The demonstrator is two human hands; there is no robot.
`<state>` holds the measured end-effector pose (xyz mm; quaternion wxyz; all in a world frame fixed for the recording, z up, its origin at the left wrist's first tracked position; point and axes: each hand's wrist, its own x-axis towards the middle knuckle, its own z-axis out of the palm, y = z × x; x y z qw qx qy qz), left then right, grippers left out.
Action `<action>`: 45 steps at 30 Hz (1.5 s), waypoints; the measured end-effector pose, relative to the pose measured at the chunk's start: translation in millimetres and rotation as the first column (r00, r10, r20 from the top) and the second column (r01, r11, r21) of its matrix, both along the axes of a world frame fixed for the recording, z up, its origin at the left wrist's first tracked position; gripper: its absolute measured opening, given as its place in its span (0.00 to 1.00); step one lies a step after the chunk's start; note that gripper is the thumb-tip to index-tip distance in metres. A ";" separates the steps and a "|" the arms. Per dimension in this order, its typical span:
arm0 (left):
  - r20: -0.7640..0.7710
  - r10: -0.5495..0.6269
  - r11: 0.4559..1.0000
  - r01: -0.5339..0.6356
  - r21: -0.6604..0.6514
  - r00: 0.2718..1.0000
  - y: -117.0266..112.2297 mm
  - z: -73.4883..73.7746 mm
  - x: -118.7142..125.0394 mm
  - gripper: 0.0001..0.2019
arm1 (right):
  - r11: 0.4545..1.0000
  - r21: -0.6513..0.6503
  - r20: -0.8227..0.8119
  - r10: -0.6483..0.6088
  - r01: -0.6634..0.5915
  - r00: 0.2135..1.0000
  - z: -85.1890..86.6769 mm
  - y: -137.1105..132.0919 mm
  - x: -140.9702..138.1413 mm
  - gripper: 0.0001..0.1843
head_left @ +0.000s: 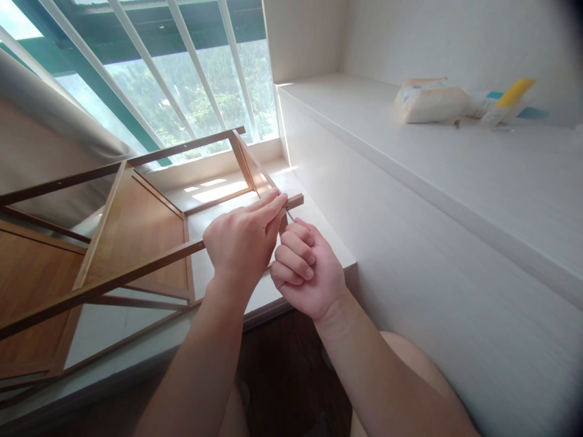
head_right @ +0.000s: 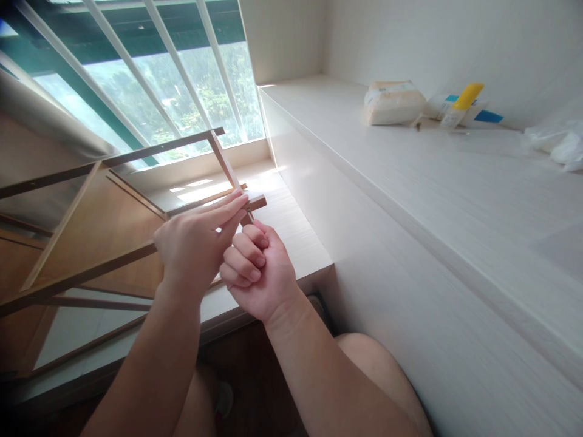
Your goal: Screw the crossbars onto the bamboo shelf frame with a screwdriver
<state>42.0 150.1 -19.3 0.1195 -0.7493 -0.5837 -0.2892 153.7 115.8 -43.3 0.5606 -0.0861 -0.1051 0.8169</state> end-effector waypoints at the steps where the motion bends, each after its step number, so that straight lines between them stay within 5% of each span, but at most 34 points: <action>1: -0.002 0.000 1.000 0.000 0.002 1.000 -0.1 0.2 0.1 0.13 | 1.000 0.002 -0.013 0.009 -0.009 1.000 -0.1 0.5 -0.2 0.21; 4: -0.010 -0.005 1.000 0.005 -0.013 1.000 -0.5 1.6 0.1 0.13 | 0.999 0.002 0.022 0.038 -0.038 0.999 -0.1 3.3 -0.4 0.21; 8: -0.025 -0.001 0.999 0.000 -0.049 1.000 -0.3 3.4 -0.6 0.14 | 1.000 -0.006 0.261 -0.028 0.031 0.965 2.0 5.4 -2.9 0.21; 13: -0.034 0.001 0.998 -0.003 -0.058 0.999 0.0 4.0 -0.7 0.14 | 0.985 0.081 0.580 -0.172 0.154 0.796 1.0 6.4 -4.2 0.21; 16: -0.030 0.004 0.997 -0.006 -0.080 1.000 -0.7 5.0 -0.3 0.14 | 0.976 0.170 0.761 -0.217 0.135 0.611 -4.1 8.9 0.4 0.21; 22: -0.013 0.006 0.994 -0.008 -0.109 1.000 -1.8 7.3 0.0 0.14 | 0.919 0.390 0.918 -0.394 0.062 0.048 -10.0 13.3 9.5 0.26; 26: -0.018 0.019 0.993 -0.021 -0.117 1.000 -2.5 8.5 0.6 0.14 | 0.896 0.444 0.883 -0.443 -0.031 -0.157 -3.3 12.2 11.0 0.25; 45: -0.006 0.017 0.995 -0.018 -0.094 1.000 -2.4 6.3 1.0 0.14 | 0.870 0.482 0.825 -0.491 -0.105 -0.280 3.2 8.3 10.6 0.22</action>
